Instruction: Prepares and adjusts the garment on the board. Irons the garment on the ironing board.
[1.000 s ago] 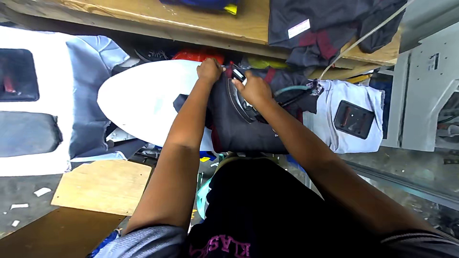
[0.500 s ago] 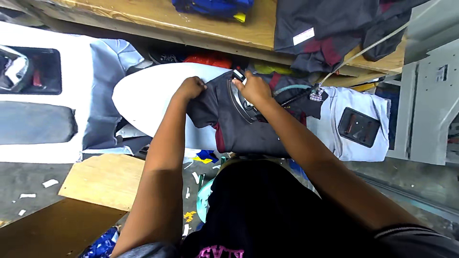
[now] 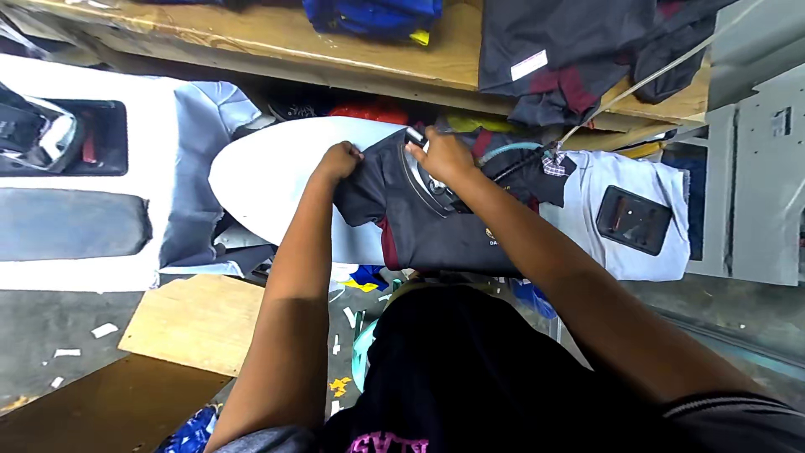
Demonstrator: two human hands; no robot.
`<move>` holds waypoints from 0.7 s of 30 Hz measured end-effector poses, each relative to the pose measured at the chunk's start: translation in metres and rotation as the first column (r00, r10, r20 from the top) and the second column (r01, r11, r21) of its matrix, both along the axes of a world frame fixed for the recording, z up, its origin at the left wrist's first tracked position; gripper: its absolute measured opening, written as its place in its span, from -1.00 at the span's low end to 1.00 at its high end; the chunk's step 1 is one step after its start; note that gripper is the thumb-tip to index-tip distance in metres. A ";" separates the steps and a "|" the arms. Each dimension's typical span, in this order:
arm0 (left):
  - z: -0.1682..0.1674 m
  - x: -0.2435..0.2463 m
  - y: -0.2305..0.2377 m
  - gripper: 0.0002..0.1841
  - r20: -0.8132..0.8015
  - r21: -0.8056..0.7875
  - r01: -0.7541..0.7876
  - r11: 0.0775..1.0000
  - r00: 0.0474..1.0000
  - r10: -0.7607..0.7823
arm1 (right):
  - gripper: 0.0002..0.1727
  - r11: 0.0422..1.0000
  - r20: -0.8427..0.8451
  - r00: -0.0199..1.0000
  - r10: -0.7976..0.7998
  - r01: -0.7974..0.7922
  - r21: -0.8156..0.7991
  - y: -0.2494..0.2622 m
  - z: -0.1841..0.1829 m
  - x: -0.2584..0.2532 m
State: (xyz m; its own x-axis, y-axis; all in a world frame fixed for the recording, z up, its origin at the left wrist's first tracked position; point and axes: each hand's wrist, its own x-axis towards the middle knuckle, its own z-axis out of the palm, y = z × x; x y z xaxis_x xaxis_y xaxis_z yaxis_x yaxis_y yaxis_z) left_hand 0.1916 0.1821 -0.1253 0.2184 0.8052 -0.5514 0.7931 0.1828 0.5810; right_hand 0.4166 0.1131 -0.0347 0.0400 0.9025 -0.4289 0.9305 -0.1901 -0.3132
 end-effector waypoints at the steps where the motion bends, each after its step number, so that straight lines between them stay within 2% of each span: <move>1: -0.001 -0.001 -0.001 -0.63 -0.002 0.011 0.001 1.000 1.000 -0.001 | -0.29 0.999 -0.005 0.999 0.048 -0.048 -0.008 -0.011 0.000 0.002; 4: -0.002 -0.008 -0.009 -0.54 -0.049 0.078 0.060 0.995 0.997 -0.056 | -0.31 0.989 -0.031 0.991 0.131 -0.133 -0.069 -0.054 0.001 0.020; 7: -0.001 -0.026 -0.029 -0.36 -0.157 0.101 0.138 0.985 0.980 -0.121 | -0.32 0.984 -0.065 0.996 0.062 -0.072 -0.160 -0.093 0.010 0.054; 10: 0.009 -0.044 -0.060 -0.51 -0.122 0.013 0.126 0.992 0.985 -0.124 | -0.32 0.986 -0.100 0.994 -0.046 0.029 -0.166 -0.125 0.016 0.096; 12: 0.016 -0.063 -0.082 -0.59 -0.064 -0.015 0.033 0.999 0.997 -0.034 | -0.32 0.988 -0.083 0.993 -0.079 0.067 -0.138 -0.140 0.020 0.119; 15: 0.022 -0.100 -0.100 -0.61 -0.086 -0.028 -0.097 0.995 0.992 0.095 | -0.31 0.990 -0.035 0.994 -0.103 0.099 -0.098 -0.149 0.025 0.143; 17: 0.019 -0.118 -0.104 -0.61 -0.144 -0.021 -0.108 0.994 0.984 0.104 | -0.30 0.992 -0.020 0.993 -0.117 0.116 -0.053 -0.146 0.024 0.150; 19: 0.020 -0.117 -0.106 -0.55 -0.209 0.019 -0.082 0.996 0.974 0.084 | -0.31 0.994 -0.020 0.994 -0.112 0.112 0.018 -0.139 0.020 0.148; 21: 0.029 -0.094 -0.109 -0.42 -0.245 0.136 -0.083 0.987 0.963 0.115 | -0.30 0.993 -0.006 0.994 -0.113 0.113 0.022 -0.128 0.018 0.136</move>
State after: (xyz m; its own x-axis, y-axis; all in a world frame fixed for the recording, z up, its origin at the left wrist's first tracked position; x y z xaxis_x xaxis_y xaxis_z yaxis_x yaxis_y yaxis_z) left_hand 0.0971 0.0729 -0.0958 0.0011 0.8810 -0.4730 0.8979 0.2074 0.3883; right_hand 0.5528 -0.0149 -0.0163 0.1405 0.9017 -0.4090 0.9019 -0.2869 -0.3229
